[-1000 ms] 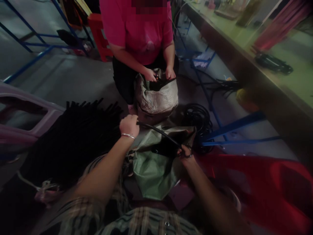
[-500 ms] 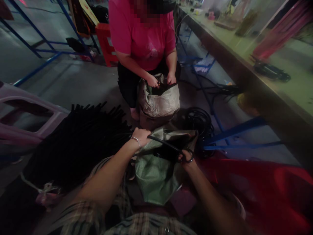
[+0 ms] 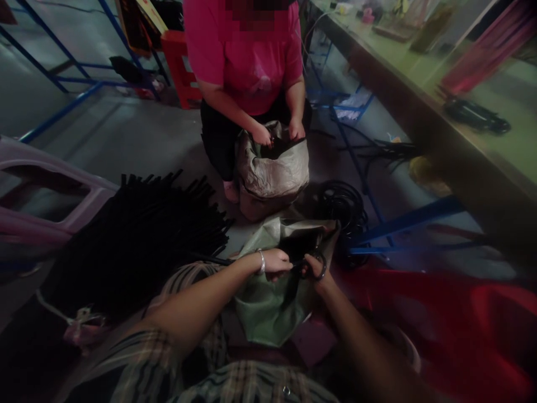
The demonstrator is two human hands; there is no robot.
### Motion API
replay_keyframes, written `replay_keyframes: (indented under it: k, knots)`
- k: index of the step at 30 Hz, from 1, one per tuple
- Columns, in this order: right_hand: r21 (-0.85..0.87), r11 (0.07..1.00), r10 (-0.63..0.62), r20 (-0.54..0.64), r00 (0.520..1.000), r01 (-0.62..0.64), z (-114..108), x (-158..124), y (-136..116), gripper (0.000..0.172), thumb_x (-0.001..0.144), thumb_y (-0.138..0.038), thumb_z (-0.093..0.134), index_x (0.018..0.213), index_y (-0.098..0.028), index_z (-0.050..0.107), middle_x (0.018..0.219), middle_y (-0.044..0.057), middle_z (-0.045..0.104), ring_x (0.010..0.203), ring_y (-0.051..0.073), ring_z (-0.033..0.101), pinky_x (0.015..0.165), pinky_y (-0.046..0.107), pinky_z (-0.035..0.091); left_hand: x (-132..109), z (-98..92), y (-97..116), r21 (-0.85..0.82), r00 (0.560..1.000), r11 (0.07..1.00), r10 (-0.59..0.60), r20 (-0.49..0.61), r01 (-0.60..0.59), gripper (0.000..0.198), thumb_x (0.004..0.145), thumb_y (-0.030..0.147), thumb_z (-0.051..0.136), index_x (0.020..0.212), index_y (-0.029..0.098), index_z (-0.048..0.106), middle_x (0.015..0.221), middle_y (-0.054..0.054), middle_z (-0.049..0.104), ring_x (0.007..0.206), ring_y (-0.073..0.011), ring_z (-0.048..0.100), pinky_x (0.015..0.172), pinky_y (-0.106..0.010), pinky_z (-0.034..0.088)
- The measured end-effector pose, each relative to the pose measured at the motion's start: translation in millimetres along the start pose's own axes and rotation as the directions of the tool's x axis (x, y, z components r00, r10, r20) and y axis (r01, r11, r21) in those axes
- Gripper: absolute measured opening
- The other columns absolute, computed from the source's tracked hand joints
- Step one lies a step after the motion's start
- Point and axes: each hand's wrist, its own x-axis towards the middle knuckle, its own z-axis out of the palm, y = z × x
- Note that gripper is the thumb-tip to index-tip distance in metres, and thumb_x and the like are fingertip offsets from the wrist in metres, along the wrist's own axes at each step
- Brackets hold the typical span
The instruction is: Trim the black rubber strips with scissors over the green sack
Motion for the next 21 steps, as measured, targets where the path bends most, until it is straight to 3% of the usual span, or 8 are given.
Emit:
replay_keyframes:
  k: [5,8,11,14,21]
  knots:
    - [-0.082,0.995,-0.062,-0.029,0.998,0.060,2.8,-3.2,-3.0,0.037,0.067,-0.049,0.066,0.064,-0.015,0.052,0.050,0.000,0.052,0.042,0.011,0.050,0.036,0.020,0.030,13.6,4.9,-5.3,-0.086,0.996,0.994,0.069,-0.062,-0.075,0.036,0.073,0.051,0.058,0.076,0.016,0.054,0.054,0.004,0.050,0.037,-0.0057,0.042,0.037,-0.018,0.031]
    - [-0.054,0.997,-0.049,-0.028,0.998,0.047,2.3,-2.5,-4.2,0.041,0.067,-0.054,0.064,0.068,-0.014,0.055,0.052,0.000,0.053,0.044,0.011,0.051,0.037,0.020,0.029,16.8,0.4,-4.8,-0.174,0.979,0.981,0.049,-0.198,-0.084,0.043,0.070,0.057,0.059,0.078,0.015,0.056,0.050,0.006,0.048,0.034,-0.0041,0.036,0.035,-0.017,0.025]
    - [-0.100,0.994,-0.040,-0.011,0.999,0.038,-0.9,-2.5,-1.7,0.046,0.068,-0.058,0.061,0.076,-0.013,0.059,0.056,0.001,0.056,0.046,0.012,0.053,0.040,0.021,0.032,16.7,-8.9,-3.7,-0.244,0.945,0.955,0.086,-0.317,-0.169,0.045,0.070,0.058,0.059,0.081,0.015,0.057,0.049,0.005,0.049,0.034,-0.0035,0.035,0.035,-0.017,0.024]
    - [-0.236,0.970,-0.043,0.048,0.998,0.053,-5.3,-5.1,5.0,0.049,0.070,-0.060,0.058,0.080,-0.012,0.061,0.060,0.004,0.060,0.051,0.013,0.055,0.043,0.022,0.033,15.4,-17.2,-3.4,-0.269,0.918,0.935,0.118,-0.379,-0.231,0.037,0.073,0.051,0.059,0.082,0.015,0.058,0.050,0.005,0.049,0.033,-0.0031,0.035,0.034,-0.016,0.022]
    - [-0.430,0.899,0.007,0.207,0.978,0.085,-8.5,-15.1,11.2,0.048,0.077,-0.060,0.049,0.084,-0.014,0.061,0.068,0.005,0.062,0.060,0.015,0.056,0.050,0.023,0.037,14.1,-21.1,-3.5,-0.289,0.904,0.931,0.086,-0.419,-0.222,0.022,0.077,0.035,0.059,0.087,0.016,0.058,0.067,0.001,0.058,0.043,-0.0042,0.049,0.036,-0.014,0.030]
